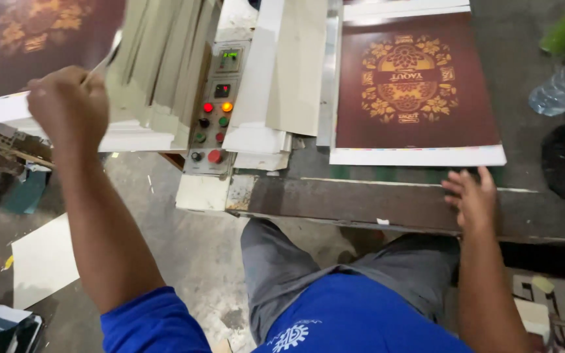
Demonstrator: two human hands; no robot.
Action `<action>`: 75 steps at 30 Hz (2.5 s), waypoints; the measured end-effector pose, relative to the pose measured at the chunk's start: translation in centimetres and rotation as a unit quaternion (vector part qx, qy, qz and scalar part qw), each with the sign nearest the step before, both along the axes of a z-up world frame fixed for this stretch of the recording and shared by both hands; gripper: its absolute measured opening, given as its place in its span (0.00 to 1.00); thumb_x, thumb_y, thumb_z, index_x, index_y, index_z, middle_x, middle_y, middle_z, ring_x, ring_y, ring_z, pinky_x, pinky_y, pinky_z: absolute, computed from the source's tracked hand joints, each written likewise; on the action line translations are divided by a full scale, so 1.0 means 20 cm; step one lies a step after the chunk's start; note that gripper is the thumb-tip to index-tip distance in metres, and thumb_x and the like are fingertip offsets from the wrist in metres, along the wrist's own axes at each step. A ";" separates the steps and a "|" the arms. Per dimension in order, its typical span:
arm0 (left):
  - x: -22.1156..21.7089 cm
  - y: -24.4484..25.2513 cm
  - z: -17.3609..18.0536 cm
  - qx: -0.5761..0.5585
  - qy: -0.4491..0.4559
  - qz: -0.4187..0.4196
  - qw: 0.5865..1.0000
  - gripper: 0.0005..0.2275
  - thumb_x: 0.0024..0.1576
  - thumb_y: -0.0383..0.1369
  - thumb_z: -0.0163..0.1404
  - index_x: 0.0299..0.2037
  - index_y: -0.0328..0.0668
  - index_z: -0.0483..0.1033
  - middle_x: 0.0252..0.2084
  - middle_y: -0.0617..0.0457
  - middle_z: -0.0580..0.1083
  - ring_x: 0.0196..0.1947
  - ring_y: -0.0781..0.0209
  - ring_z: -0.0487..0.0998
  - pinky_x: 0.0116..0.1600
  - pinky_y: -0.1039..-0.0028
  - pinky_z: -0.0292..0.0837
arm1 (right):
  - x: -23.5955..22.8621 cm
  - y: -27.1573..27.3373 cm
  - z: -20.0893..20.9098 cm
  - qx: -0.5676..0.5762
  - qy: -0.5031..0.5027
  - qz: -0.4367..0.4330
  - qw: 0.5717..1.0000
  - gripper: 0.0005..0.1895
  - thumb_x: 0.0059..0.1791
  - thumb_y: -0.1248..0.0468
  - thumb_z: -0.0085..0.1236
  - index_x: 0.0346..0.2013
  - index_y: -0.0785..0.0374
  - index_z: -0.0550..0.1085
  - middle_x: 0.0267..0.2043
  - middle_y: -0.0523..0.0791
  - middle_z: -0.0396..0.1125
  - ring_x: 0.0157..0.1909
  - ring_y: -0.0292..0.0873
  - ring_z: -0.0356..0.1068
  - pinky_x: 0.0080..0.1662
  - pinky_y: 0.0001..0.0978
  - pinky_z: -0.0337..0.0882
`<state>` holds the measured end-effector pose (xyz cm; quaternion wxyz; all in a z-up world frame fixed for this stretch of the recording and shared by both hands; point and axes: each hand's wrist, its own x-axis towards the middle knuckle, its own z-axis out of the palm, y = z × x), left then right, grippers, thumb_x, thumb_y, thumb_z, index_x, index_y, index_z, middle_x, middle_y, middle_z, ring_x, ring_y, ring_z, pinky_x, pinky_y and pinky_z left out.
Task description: The person repeatedly picks up large printed sheets from a stack on the left and places them onto a pile on the right. The sheets feature a brown and gold design with the text 'YAQOUT'. The person handles the sheets by hand, moving them one by one in a repetitive sorting process.
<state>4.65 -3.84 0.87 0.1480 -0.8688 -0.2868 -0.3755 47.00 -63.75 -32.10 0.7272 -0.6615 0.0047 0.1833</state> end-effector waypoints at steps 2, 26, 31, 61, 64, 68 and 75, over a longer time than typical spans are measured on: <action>0.07 -0.15 0.11 0.103 -0.009 0.009 0.995 0.06 0.55 0.31 0.62 0.29 0.40 0.81 0.22 0.48 0.76 0.20 0.53 0.75 0.30 0.62 0.69 | -0.15 -0.08 -0.03 -0.045 -0.034 -0.009 0.998 0.32 0.60 0.64 0.46 0.77 0.62 0.48 0.52 0.53 0.73 0.44 0.45 0.76 0.35 0.32 0.74; 0.51 -1.50 -0.19 -0.026 -0.191 -0.349 0.917 0.10 0.64 0.32 0.57 0.46 0.31 0.74 0.25 0.47 0.70 0.19 0.56 0.71 0.25 0.63 0.64 | -1.23 0.82 0.96 -0.103 -0.393 0.315 0.858 0.38 0.47 0.64 0.62 0.69 0.66 0.58 0.61 0.51 0.66 0.55 0.44 0.69 0.48 0.36 0.72; 0.53 -1.84 -0.45 -0.122 -0.132 -0.384 0.905 0.12 0.61 0.37 0.59 0.40 0.35 0.75 0.34 0.46 0.75 0.27 0.55 0.76 0.34 0.66 0.70 | -1.20 0.69 0.50 -0.015 -0.385 0.239 0.892 0.29 0.55 0.63 0.56 0.68 0.63 0.56 0.61 0.50 0.61 0.62 0.45 0.65 0.61 0.38 0.70; -0.10 -0.53 -0.18 0.138 -0.031 0.055 0.988 0.08 0.67 0.23 0.52 0.53 0.37 0.81 0.53 0.45 0.81 0.57 0.53 0.83 0.63 0.64 0.74 | -0.09 -0.03 -0.20 0.041 -0.084 -0.086 0.992 0.18 0.61 0.65 0.46 0.66 0.63 0.61 0.48 0.46 0.69 0.37 0.38 0.72 0.31 0.31 0.75; -0.09 -0.64 -0.13 0.146 -0.043 0.047 0.987 0.04 0.69 0.25 0.53 0.48 0.38 0.82 0.46 0.49 0.82 0.47 0.57 0.85 0.49 0.69 0.74 | 0.09 0.10 -0.16 0.030 -0.082 -0.063 0.994 0.18 0.62 0.64 0.46 0.66 0.62 0.61 0.48 0.46 0.69 0.38 0.39 0.72 0.31 0.31 0.75; -0.06 -0.75 -0.14 0.155 -0.057 0.030 0.986 0.04 0.71 0.28 0.57 0.44 0.39 0.83 0.39 0.50 0.82 0.31 0.61 0.81 0.33 0.73 0.66 | 0.25 0.21 -0.10 0.024 -0.032 -0.035 0.999 0.19 0.61 0.61 0.45 0.65 0.63 0.60 0.46 0.47 0.70 0.38 0.41 0.74 0.30 0.31 0.74; 0.15 -1.14 -0.22 0.094 -0.188 -0.125 0.969 0.08 0.68 0.24 0.53 0.54 0.30 0.80 0.50 0.39 0.79 0.49 0.43 0.82 0.52 0.59 0.79 | -0.07 0.41 -0.05 -0.044 -0.006 -0.036 0.998 0.30 0.57 0.64 0.47 0.75 0.59 0.54 0.49 0.49 0.73 0.38 0.40 0.74 0.31 0.30 0.71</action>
